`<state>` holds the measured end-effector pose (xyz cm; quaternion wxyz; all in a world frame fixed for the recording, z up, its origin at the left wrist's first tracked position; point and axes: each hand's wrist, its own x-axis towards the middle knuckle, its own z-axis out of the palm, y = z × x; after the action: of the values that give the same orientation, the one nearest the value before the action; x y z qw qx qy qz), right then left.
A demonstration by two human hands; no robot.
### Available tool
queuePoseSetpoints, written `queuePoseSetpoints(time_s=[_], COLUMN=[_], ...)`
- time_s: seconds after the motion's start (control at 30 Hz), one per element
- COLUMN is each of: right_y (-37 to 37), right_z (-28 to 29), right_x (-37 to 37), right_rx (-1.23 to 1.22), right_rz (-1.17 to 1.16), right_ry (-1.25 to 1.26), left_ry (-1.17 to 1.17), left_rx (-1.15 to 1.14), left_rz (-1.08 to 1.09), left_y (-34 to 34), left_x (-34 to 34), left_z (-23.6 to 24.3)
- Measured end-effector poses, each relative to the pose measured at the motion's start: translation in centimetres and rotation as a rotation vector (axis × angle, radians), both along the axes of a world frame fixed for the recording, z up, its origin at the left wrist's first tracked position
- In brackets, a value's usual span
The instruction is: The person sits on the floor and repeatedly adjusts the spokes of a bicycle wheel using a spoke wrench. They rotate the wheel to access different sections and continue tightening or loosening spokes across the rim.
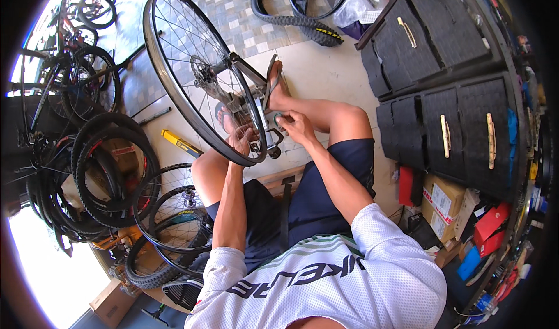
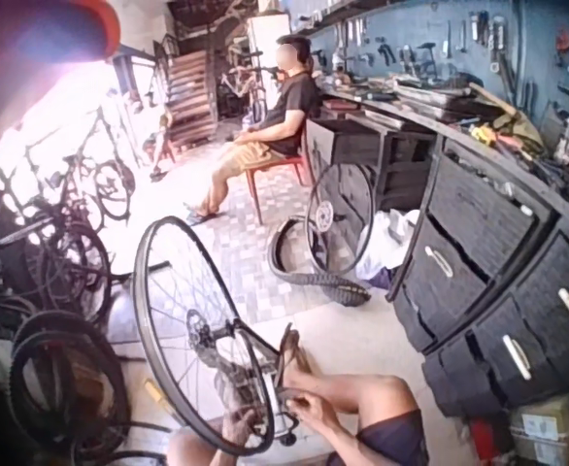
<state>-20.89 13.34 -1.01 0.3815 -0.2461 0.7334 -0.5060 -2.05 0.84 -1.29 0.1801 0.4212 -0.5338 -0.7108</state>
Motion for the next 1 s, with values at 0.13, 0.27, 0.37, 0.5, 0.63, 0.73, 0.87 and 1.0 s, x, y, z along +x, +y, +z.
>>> queuePoseSetpoints(time_s=[0.13,0.27,0.37,0.5,0.63,0.73,0.87,1.0], right_y=[-0.4,-0.8,-1.5,-1.6,-2.1,-1.6,-1.5,-1.8], right_z=[0.9,1.1,1.8,2.3,4.0,3.1,3.7,4.7], right_x=[1.1,2.1,2.7,2.9,4.1,3.4,4.2,5.9], right_rx=[-0.024,-0.040,-0.037,-0.056,-0.153,-0.146,-0.016,-0.125], right_rz=[0.195,0.298,0.320,0.370,0.432,0.425,0.413,0.345], right_ry=[-0.168,-0.040,0.005,0.015,0.100,0.280,0.288,0.414], left_ry=[-0.072,-0.114,-0.134,-0.102,-0.161,-0.208,-0.363,-0.549], left_rx=[-0.038,-0.063,-0.012,0.015,-0.069,0.093,-0.002,-0.557], left_rz=[-0.009,0.034,0.054,0.032,0.030,-0.014,-0.130,-0.269], left_y=[-0.2,0.6,0.9,0.8,0.1,0.3,-0.3,-1.4], left_x=[0.6,0.1,0.3,0.3,1.8,0.2,1.0,1.8], left_z=[0.2,1.5,2.4,2.6,1.2,2.8,2.8,0.1])
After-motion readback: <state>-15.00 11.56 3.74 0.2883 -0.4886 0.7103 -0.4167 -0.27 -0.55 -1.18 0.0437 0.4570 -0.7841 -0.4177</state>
